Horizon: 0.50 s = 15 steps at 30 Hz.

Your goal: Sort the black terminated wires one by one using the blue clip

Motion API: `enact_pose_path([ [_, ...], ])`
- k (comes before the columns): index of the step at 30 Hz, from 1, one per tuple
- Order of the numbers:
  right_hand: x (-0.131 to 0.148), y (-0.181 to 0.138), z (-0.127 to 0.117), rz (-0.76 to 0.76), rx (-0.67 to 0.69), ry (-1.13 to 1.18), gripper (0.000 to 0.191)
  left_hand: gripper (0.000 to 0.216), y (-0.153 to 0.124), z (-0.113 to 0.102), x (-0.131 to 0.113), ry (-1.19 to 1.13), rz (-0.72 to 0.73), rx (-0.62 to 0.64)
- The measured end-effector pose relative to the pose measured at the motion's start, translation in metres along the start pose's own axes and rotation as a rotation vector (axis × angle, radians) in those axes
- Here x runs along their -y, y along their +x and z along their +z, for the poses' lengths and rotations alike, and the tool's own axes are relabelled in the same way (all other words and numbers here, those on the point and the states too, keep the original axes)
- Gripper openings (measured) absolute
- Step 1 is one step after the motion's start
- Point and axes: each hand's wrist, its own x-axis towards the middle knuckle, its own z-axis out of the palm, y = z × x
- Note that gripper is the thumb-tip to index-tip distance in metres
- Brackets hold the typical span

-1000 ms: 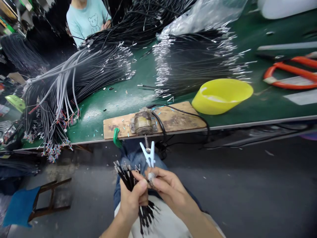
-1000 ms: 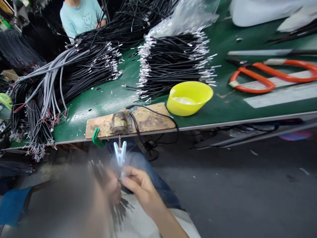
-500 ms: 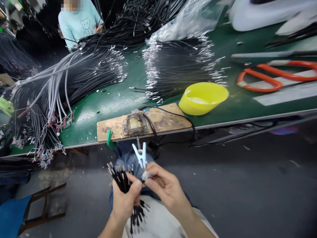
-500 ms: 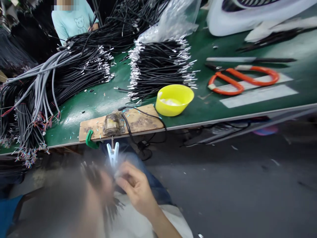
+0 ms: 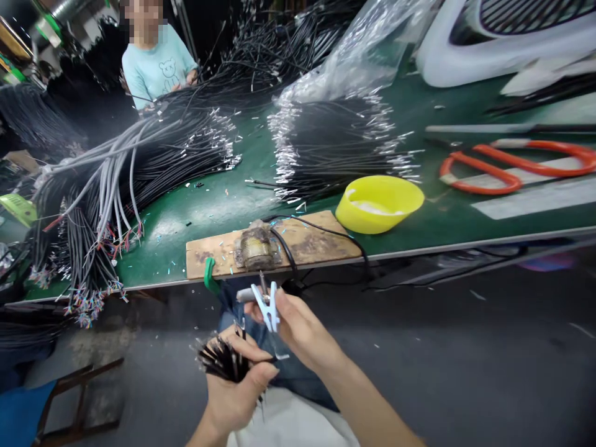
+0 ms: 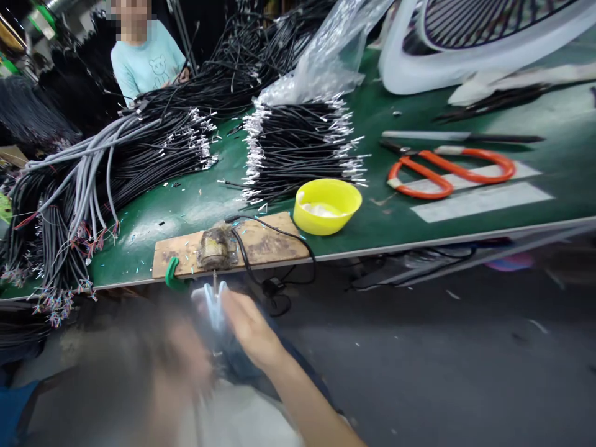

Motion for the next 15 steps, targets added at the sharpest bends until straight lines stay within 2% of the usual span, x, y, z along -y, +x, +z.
enact_pose_path([
  [4, 0.004, 0.006, 0.009, 0.114, -0.030, 0.214, 0.040, 0.020, 0.007, 0.002, -0.002, 0.012, 0.045, -0.042],
  [8, 0.009, 0.007, 0.014, 0.136, -0.132, 0.241, 0.037, 0.018, 0.011, 0.007, -0.001, 0.021, 0.045, -0.076],
  [12, 0.005, 0.008, 0.016, 0.102, -0.131, 0.256, 0.041, 0.018, 0.011, 0.010, 0.001, 0.017, 0.031, -0.076],
  [15, -0.005, 0.009, 0.011, 0.142, -0.161, 0.295, 0.045, 0.017, 0.010, 0.009, 0.002, 0.006, 0.031, -0.080],
])
